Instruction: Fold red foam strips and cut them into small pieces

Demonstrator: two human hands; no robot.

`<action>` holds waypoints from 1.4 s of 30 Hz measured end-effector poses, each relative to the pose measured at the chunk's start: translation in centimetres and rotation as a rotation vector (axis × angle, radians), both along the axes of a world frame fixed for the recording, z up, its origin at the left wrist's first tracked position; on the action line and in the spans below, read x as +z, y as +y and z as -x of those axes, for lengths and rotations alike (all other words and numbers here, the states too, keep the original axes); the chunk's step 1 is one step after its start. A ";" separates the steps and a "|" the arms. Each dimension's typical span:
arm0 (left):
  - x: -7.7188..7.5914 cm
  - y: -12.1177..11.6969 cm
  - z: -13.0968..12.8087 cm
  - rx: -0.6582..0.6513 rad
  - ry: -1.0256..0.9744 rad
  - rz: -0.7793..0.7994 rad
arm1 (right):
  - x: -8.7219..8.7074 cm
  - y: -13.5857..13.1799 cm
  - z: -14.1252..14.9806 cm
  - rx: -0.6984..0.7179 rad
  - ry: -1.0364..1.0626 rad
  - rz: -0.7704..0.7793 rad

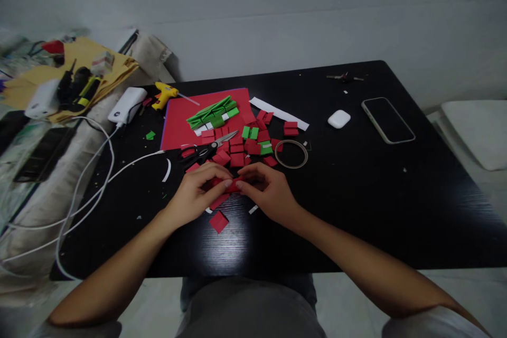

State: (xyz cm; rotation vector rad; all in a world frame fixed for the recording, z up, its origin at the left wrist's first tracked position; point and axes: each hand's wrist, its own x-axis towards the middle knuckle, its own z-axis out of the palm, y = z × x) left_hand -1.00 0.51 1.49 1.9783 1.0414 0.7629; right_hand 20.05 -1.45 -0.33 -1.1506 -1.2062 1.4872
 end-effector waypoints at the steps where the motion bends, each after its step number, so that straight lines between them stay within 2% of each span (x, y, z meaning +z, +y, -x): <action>1: 0.0 0.0 0.0 0.003 -0.001 -0.006 | 0.1 0.1 0.0 0.020 0.006 0.015; 10: 0.0 -0.2 -0.1 0.014 0.001 0.017 | 0.6 0.3 0.1 0.063 0.005 0.045; 19: 0.2 0.2 0.2 0.050 0.029 0.076 | 0.4 0.6 -0.3 0.012 -0.057 -0.014; 28: 0.4 0.1 0.3 0.074 0.026 0.136 | 0.3 0.9 -0.5 0.000 -0.045 -0.011; 42: 0.1 0.4 0.3 0.100 -0.046 0.280 | 0.7 1.1 -0.7 -0.016 -0.063 -0.046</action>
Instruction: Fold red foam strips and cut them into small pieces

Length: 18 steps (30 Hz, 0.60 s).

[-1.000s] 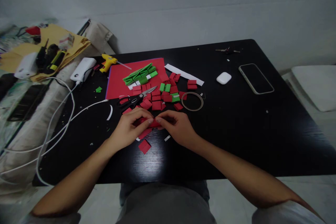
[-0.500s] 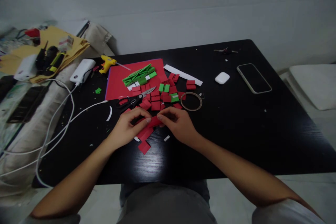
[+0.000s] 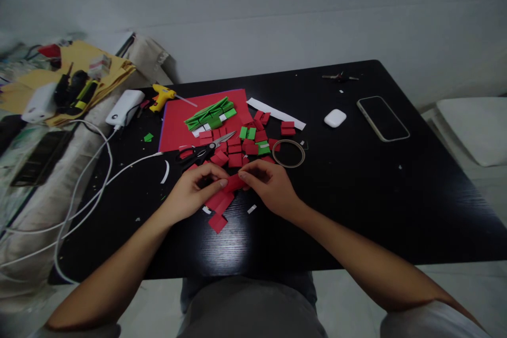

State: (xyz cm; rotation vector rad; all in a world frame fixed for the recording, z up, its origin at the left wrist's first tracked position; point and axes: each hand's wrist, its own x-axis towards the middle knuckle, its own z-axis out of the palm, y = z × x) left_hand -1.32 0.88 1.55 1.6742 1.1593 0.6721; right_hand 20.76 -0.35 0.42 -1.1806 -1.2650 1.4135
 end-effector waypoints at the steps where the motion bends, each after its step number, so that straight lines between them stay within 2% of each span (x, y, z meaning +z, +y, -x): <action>1: 0.0 0.0 0.0 0.002 -0.009 0.006 | 0.0 0.0 0.0 -0.001 -0.007 -0.004; 13: -0.1 0.0 0.0 0.005 -0.048 0.050 | -0.1 0.0 -0.1 -0.019 -0.003 0.002; 18: -0.1 0.0 -0.1 0.048 -0.077 0.062 | -0.3 0.0 -0.1 0.000 0.143 0.038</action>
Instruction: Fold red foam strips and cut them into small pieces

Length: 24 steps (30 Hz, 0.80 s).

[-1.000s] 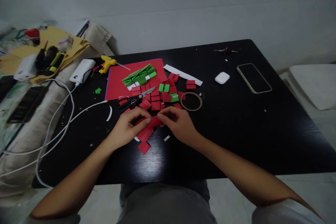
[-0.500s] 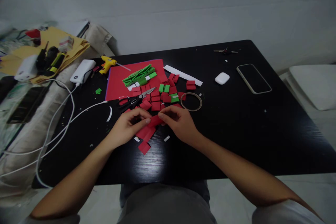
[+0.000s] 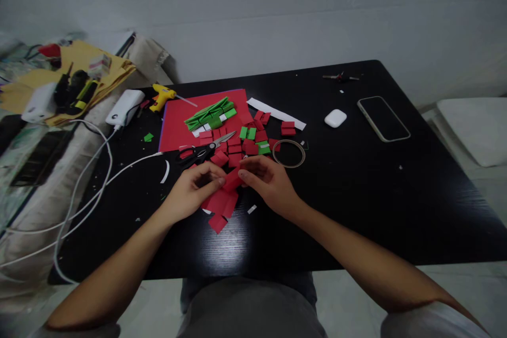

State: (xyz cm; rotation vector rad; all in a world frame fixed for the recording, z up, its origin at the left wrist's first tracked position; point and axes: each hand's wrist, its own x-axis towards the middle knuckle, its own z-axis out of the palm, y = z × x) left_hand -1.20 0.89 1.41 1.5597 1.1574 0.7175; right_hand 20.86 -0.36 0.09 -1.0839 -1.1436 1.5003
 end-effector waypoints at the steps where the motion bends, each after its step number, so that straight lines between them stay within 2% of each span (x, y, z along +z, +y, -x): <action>1: 0.0 0.0 0.0 0.016 -0.014 0.009 | -0.1 0.0 0.0 0.009 0.028 0.006; 6: -0.2 -0.1 -0.3 0.052 -0.068 0.063 | -0.5 0.0 0.2 0.021 0.052 0.028; 13: -0.4 -0.5 -0.5 -0.040 -0.029 0.116 | -0.5 0.0 0.3 -0.066 -0.004 0.039; 19: -0.6 -0.7 -0.9 0.034 -0.231 0.045 | -0.2 -0.3 0.4 -0.002 -0.029 0.018; 24: -0.5 -0.7 -0.8 0.037 -0.184 -0.093 | -0.2 -0.5 0.4 0.058 -0.013 -0.067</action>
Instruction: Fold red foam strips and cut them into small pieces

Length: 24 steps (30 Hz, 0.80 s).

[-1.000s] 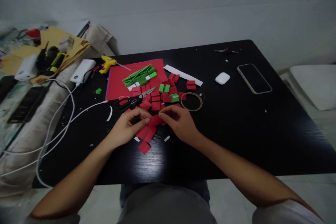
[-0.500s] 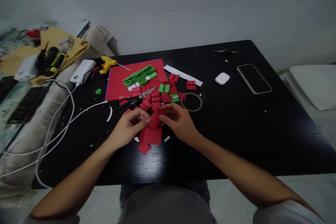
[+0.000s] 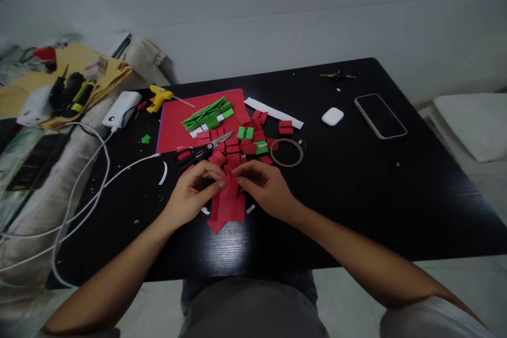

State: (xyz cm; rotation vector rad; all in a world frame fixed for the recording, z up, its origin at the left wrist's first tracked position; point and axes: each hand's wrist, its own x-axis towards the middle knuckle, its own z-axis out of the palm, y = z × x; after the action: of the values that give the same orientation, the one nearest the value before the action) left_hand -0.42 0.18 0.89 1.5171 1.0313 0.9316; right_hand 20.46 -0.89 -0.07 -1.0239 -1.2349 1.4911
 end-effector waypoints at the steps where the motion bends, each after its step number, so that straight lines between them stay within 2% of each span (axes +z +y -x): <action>1: 0.0 0.0 0.0 0.013 0.004 -0.006 | 0.0 0.0 0.0 0.019 0.016 -0.015; 5: 0.0 0.0 0.0 0.048 -0.024 0.000 | 0.0 -0.1 0.0 0.063 0.070 -0.046; 11: 0.0 -0.2 -0.1 0.056 -0.066 0.045 | 0.0 -0.2 -0.3 0.061 -0.001 -0.080; 18: 0.4 -0.1 0.2 -0.021 -0.071 -0.007 | -0.3 -0.1 -0.3 0.041 0.023 -0.044; 24: -0.3 -0.1 0.2 -0.048 -0.099 -0.043 | -0.2 0.0 -0.3 0.021 -0.001 -0.053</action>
State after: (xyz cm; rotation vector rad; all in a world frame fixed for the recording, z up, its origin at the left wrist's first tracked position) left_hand -0.60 0.12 0.64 1.5097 0.9053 0.9908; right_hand 20.77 -0.92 -0.32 -0.9787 -1.2829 1.4666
